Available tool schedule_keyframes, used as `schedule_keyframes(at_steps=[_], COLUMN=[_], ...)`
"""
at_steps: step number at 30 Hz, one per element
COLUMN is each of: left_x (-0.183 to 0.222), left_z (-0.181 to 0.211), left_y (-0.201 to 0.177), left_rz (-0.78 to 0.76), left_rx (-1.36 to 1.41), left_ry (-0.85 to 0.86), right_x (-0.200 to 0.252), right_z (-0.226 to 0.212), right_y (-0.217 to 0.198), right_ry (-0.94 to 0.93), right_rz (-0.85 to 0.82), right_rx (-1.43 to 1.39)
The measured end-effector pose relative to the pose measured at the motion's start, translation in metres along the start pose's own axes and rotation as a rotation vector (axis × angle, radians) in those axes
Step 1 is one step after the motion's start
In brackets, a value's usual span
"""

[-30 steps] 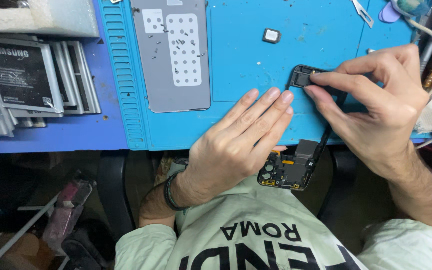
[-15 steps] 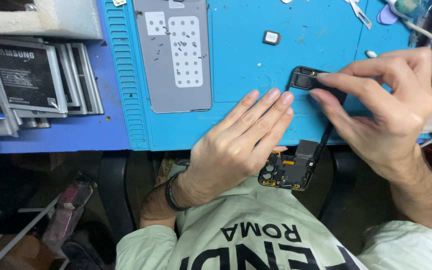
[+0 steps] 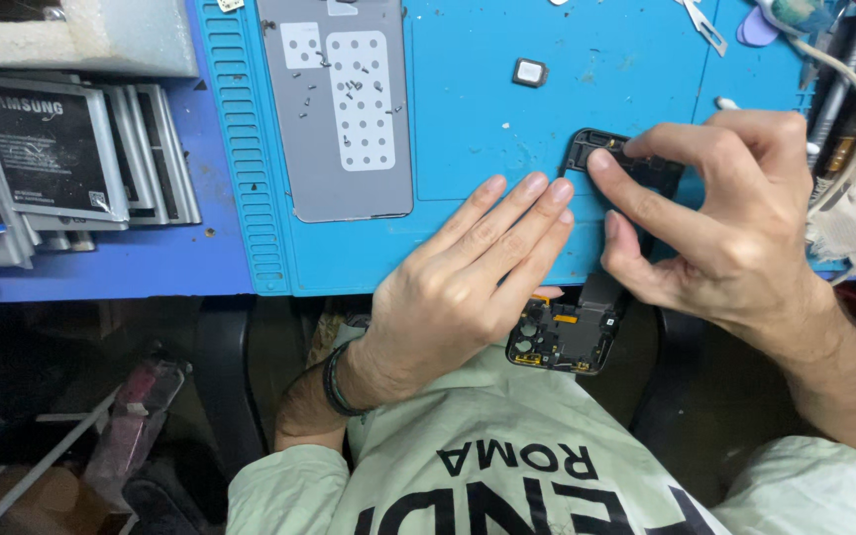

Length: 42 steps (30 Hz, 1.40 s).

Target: The person cleans a small electronic component with a cotton swab, then uses a metal prying tool to open a smartphone. They remove the back cover, disconnect internal ribbon cables, and clean the camera module area with a cotton swab before placing the cover aside.

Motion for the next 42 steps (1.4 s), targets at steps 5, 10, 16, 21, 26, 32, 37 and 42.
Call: schedule_keyframes(at_steps=[5, 10, 16, 21, 26, 32, 37, 42], left_x=[-0.003, -0.004, -0.004, -0.004, -0.005, -0.001, -0.003, -0.003], left_z=[0.003, 0.0, 0.0, 0.002, 0.005, 0.005, 0.007, 0.001], left_y=[-0.005, -0.008, -0.007, -0.005, -0.003, -0.001, -0.006, -0.033], left_rz=[0.006, 0.034, 0.018, 0.015, 0.002, 0.013, 0.026, 0.029], left_rx=[0.036, 0.174, 0.177, 0.136, 0.092, 0.019, -0.048, 0.23], left_ry=[0.014, -0.066, -0.075, -0.053, -0.016, 0.027, 0.084, -0.101], right_x=[-0.005, 0.006, 0.015, -0.002, -0.031, -0.048, -0.043, -0.023], right_z=[0.009, 0.03, 0.03, 0.034, 0.036, 0.047, 0.05, 0.048], right_y=[-0.006, -0.02, -0.025, -0.024, 0.0, 0.017, 0.028, 0.003], right_ry=[0.127, 0.305, 0.398, 0.475, 0.323, 0.438, 0.972, 1.156], right_rz=[-0.064, 0.088, 0.071, -0.027, -0.195, -0.392, -0.504, -0.14], right_rx=[-0.1, -0.279, -0.343, -0.306, -0.234, -0.207, -0.598, -0.751])
Point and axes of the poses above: each hand's wrist, its own x-axis away from the middle knuckle, its own y-axis out of the palm, z = x × y, the point moved 7 cm from there along -x, towards the middle knuckle, and after that the axes turned 13 degrees about z, right-handed, at the moved point
